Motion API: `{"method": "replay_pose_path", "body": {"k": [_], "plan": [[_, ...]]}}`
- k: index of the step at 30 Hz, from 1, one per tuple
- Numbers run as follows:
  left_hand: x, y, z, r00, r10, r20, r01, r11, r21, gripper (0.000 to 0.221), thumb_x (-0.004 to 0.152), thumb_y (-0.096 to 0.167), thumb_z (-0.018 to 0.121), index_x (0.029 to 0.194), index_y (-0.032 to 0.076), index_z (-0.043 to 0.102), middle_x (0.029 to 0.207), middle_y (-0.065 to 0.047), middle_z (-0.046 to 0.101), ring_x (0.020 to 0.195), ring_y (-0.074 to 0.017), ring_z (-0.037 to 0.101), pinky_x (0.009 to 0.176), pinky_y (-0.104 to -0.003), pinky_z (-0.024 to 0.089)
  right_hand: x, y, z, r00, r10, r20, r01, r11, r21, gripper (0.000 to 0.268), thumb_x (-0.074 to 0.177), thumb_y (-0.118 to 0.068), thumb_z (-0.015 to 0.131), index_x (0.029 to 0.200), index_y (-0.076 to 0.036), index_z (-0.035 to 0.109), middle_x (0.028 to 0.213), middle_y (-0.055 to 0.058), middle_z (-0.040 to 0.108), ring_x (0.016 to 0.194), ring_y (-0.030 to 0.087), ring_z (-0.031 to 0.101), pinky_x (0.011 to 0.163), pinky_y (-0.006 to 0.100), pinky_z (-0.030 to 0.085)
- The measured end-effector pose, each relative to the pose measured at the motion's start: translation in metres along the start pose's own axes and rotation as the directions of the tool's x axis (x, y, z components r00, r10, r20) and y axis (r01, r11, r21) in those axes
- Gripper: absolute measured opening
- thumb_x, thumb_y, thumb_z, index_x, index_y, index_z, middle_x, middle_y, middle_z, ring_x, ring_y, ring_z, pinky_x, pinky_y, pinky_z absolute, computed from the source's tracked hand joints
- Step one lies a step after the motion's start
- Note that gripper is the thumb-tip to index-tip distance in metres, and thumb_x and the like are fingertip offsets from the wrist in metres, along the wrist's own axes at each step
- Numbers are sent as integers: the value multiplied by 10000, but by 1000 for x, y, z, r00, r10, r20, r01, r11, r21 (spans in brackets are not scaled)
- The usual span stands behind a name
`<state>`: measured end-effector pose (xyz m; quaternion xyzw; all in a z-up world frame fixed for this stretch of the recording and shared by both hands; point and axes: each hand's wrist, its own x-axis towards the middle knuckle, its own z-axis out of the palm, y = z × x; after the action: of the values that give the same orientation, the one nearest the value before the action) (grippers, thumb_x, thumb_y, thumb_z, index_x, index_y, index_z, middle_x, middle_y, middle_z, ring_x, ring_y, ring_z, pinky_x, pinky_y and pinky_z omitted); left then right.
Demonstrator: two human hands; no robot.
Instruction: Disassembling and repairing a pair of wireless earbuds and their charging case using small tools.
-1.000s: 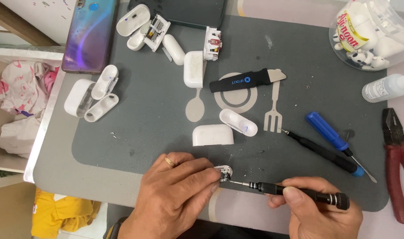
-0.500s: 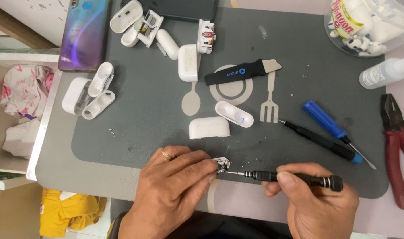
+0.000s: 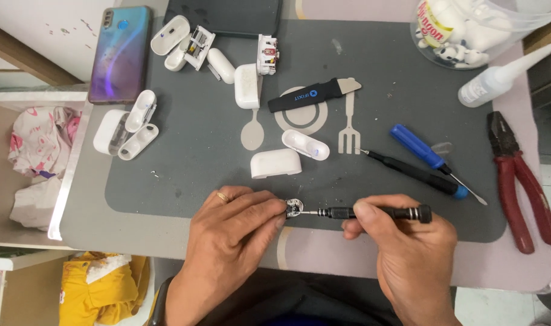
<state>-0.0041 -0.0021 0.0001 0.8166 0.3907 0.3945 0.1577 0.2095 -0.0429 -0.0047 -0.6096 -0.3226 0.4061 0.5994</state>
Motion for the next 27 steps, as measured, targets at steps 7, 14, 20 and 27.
{"method": "replay_pose_path", "body": {"k": [7, 14, 20, 27], "plan": [[-3, 1, 1, 1000, -10, 0, 10, 1000, 6, 99, 940, 137, 733, 1033, 107, 746, 1001, -14, 783, 865, -222, 671, 847, -346, 525, -1, 2, 0, 997, -61, 38, 61, 998, 3, 96, 883, -17, 724, 835, 66, 732, 615, 182, 695, 519, 244, 689, 551, 343, 634], [-5, 3, -1, 1000, -4, -7, 4, 1000, 4, 112, 932, 136, 744, 1039, 105, 753, 1001, -13, 785, 881, -218, 674, 866, -343, 533, -3, -2, 1, 993, -106, 54, 105, 994, 8, 98, 888, -28, 728, 827, 48, 731, 612, 163, 695, 515, 234, 679, 575, 335, 640], [-4, 4, 0, 1000, 6, -13, -6, 1000, 27, 119, 936, 156, 744, 1045, 108, 751, 999, -19, 782, 874, -224, 676, 854, -347, 527, -4, -4, 1, 997, -66, 38, 66, 998, 1, 90, 868, -10, 727, 821, 66, 737, 600, 176, 693, 526, 229, 679, 584, 325, 623], [-6, 3, 1, 1000, -4, -13, 5, 999, 41, 133, 931, 156, 748, 1057, 113, 754, 1004, -17, 781, 887, -213, 681, 840, -339, 532, -6, -1, 1, 992, -123, 40, 124, 992, -28, 63, 870, -6, 727, 821, 33, 733, 613, 155, 700, 554, 210, 699, 609, 322, 637]]}}
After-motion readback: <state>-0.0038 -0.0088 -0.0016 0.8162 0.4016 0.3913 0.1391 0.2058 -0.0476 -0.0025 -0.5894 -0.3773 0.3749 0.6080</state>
